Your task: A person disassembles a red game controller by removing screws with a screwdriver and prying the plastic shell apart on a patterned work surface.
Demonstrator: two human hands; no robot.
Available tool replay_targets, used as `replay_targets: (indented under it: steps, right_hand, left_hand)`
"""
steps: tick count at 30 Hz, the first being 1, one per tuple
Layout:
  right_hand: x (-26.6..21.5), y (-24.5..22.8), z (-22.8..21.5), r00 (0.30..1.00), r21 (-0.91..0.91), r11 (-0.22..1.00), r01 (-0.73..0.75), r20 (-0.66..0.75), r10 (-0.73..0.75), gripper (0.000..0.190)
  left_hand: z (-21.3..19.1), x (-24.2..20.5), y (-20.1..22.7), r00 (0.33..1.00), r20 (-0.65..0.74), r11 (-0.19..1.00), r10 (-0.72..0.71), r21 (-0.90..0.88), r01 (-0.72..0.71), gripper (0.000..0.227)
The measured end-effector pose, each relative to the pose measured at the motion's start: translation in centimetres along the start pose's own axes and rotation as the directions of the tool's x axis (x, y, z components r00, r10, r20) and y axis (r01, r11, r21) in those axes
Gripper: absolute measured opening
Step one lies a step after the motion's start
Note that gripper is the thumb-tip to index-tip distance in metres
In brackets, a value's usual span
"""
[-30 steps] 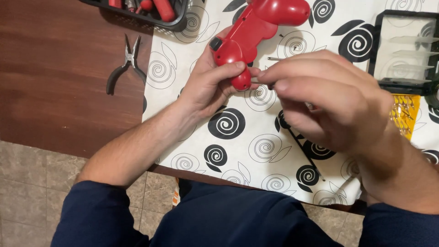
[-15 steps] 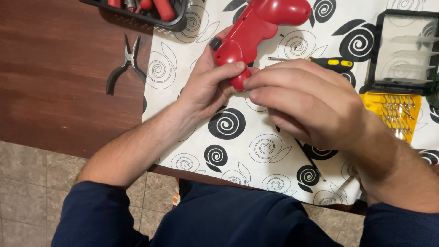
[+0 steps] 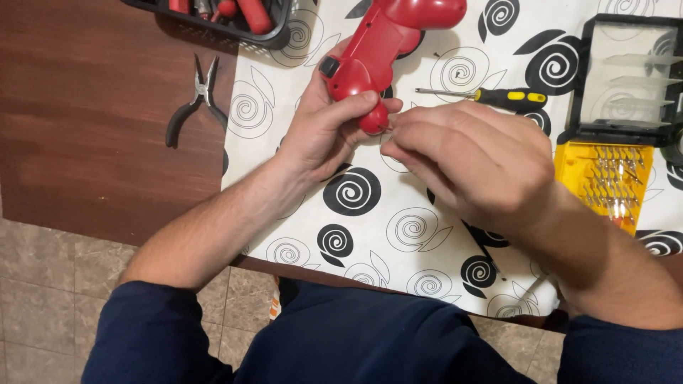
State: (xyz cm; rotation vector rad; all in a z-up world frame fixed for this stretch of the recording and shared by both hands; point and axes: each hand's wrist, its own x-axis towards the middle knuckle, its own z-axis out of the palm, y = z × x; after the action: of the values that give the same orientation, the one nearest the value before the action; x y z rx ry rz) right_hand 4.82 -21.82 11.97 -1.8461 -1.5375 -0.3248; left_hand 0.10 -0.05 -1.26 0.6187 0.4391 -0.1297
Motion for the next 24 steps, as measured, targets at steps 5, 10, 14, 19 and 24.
replay_targets:
  steps: [5,10,14,19,24]
  right_hand:
    - [-1.1,-0.5,0.8,0.995,-0.081,0.992,-0.095,-0.035,0.093,0.019]
    - [0.2,0.6,-0.9,0.992,0.159,0.984,-0.085,0.104,0.069,0.010]
    - [0.3,1.8,-1.8,0.968,0.225,0.971,-0.082,0.249,0.024,0.019]
    - [-1.2,2.1,-1.6,0.906,0.272,0.942,-0.199,0.417,0.071,0.034]
    - [-3.3,0.1,-2.1,0.942,-0.045,0.973,-0.226,0.246,0.230,0.032]
  left_hand:
    - [-0.1,-0.1,-0.2,1.000,-0.020,1.000,0.019,-0.008,-0.020,0.103]
    - [-0.1,0.0,-0.1,1.000,-0.014,1.000,0.016,0.002,-0.016,0.101]
    - [-0.1,0.1,-0.1,0.999,-0.032,1.000,0.007,0.016,-0.006,0.105]
    - [-0.2,-0.2,-0.7,0.999,-0.032,0.999,0.039,0.018,-0.039,0.106]
    - [0.2,-0.8,-0.7,0.988,0.049,0.988,0.150,0.042,-0.152,0.105]
